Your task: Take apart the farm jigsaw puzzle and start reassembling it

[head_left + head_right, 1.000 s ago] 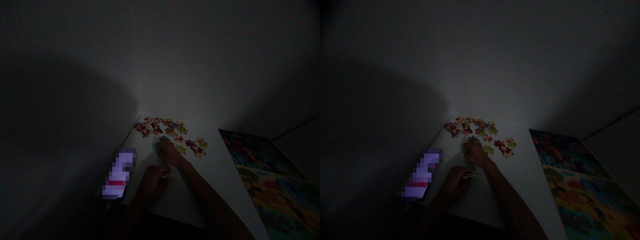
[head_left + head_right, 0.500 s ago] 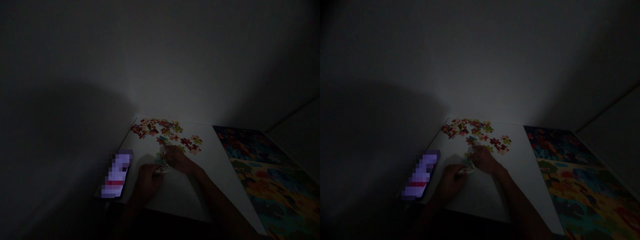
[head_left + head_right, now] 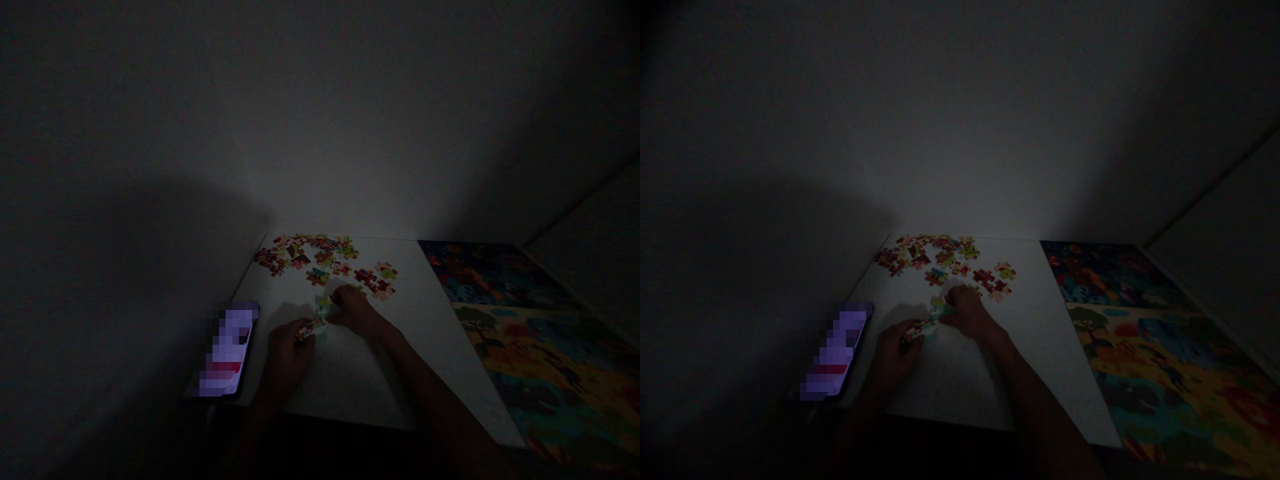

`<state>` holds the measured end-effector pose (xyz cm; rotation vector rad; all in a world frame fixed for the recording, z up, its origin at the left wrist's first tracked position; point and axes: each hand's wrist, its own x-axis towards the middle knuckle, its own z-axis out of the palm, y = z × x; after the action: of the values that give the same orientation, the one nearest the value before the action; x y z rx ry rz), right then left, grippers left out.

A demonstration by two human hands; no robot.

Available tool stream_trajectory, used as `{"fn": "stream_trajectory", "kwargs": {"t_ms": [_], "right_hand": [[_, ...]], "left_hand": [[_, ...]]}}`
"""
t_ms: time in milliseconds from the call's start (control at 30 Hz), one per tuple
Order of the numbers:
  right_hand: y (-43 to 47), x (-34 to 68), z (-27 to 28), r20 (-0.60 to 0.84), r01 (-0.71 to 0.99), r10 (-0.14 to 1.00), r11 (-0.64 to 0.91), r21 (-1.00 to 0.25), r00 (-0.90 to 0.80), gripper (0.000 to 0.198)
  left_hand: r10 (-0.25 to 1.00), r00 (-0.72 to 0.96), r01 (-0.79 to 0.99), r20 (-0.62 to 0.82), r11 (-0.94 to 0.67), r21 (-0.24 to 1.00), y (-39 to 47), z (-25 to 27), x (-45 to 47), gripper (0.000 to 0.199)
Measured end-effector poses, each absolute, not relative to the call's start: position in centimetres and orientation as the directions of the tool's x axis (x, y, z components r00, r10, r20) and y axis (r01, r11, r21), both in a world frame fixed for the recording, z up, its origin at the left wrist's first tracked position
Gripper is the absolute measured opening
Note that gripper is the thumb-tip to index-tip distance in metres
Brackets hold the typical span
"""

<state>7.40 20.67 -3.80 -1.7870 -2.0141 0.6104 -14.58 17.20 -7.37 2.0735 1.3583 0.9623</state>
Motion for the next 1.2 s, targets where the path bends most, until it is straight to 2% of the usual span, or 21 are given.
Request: {"fn": "stream_trajectory", "kwargs": {"t_ms": [67, 133, 200, 267, 333, 433, 600, 667, 767, 867, 933, 1067, 1133, 1200], "right_hand": [[20.9, 8.1, -3.2, -0.021, 0.681, 0.995, 0.053, -0.73, -0.1, 0.026], [21.0, 8.7, -2.3, -0.008, 0.437, 0.99, 0.054, -0.898, -0.139, 0.024], [20.9, 9.0, -1.5, -0.023, 0.206, 0.967, 0.031, -0.978, -0.255, 0.03], [20.6, 8.9, -1.1, -0.074, 0.105, 0.915, -0.035, -0.994, -0.398, 0.033], [20.4, 8.2, -1.5, -0.109, 0.131, 0.884, -0.054, -0.99, -0.455, 0.029], [20.0, 7.0, -2.6, -0.113, 0.208, 0.899, -0.026, -0.978, -0.423, 0.022], [20.0, 6.3, -2.8, -0.086, 0.25, 0.897, 0.028, -0.968, -0.433, 0.019], [20.4, 7.0, -2.5, -0.05, 0.291, 0.92, 0.071, -0.954, -0.388, 0.015], [21.2, 9.0, -2.6, 0.028, 0.437, 0.982, 0.108, -0.893, -0.186, 0.01], [21.9, 10.9, -3.0, 0.082, 0.654, 0.996, 0.048, -0.755, 0.021, 0.01], [22.3, 11.3, -3.3, 0.13, 0.754, 0.988, 0.026, -0.656, 0.079, 0.015], [23.3, 9.1, -3.4, 0.193, 0.903, 0.979, 0.136, -0.408, -0.061, 0.032], [23.6, 7.2, -3.5, 0.159, 0.936, 0.978, 0.18, -0.303, -0.137, 0.039], [23.7, 5.4, -3.7, 0.124, 0.938, 0.969, 0.24, -0.25, -0.214, 0.041]], "left_hand": [[0.934, 0.222, 0.586, 0.28, -0.357, 0.728, 17.2, -7.3, -14.5, 0.032], [0.945, 0.195, 0.586, 0.263, -0.328, 0.741, 17.2, -7.3, -14.4, 0.036], [0.947, 0.184, 0.59, 0.262, -0.32, 0.742, 17.2, -7.3, -14.3, 0.038], [0.939, 0.202, 0.599, 0.278, -0.343, 0.724, 17.2, -7.4, -14.4, 0.041], [0.919, 0.251, 0.604, 0.304, -0.394, 0.693, 17.1, -7.5, -14.5, 0.047], [0.886, 0.321, 0.599, 0.336, -0.464, 0.653, 17.1, -7.7, -14.6, 0.057], [0.886, 0.313, 0.585, 0.343, -0.464, 0.665, 17.0, -7.3, -14.4, 0.041], [0.88, 0.334, 0.575, 0.337, -0.474, 0.667, 17.0, -7.0, -14.4, 0.036], [0.867, 0.355, 0.564, 0.35, -0.497, 0.659, 16.8, -6.9, -14.7, 0.038], [0.841, 0.389, 0.532, 0.376, -0.538, 0.653, 16.5, -7.0, -15.0, 0.045], [0.83, 0.411, 0.515, 0.378, -0.553, 0.655, 16.4, -7.0, -14.9, 0.049], [0.834, 0.425, 0.522, 0.353, -0.544, 0.657, 16.3, -6.6, -14.6, 0.04], [0.829, 0.444, 0.534, 0.34, -0.549, 0.643, 16.4, -6.5, -14.4, 0.032], [0.813, 0.471, 0.532, 0.342, -0.571, 0.626, 16.4, -6.4, -14.4, 0.027]]}}
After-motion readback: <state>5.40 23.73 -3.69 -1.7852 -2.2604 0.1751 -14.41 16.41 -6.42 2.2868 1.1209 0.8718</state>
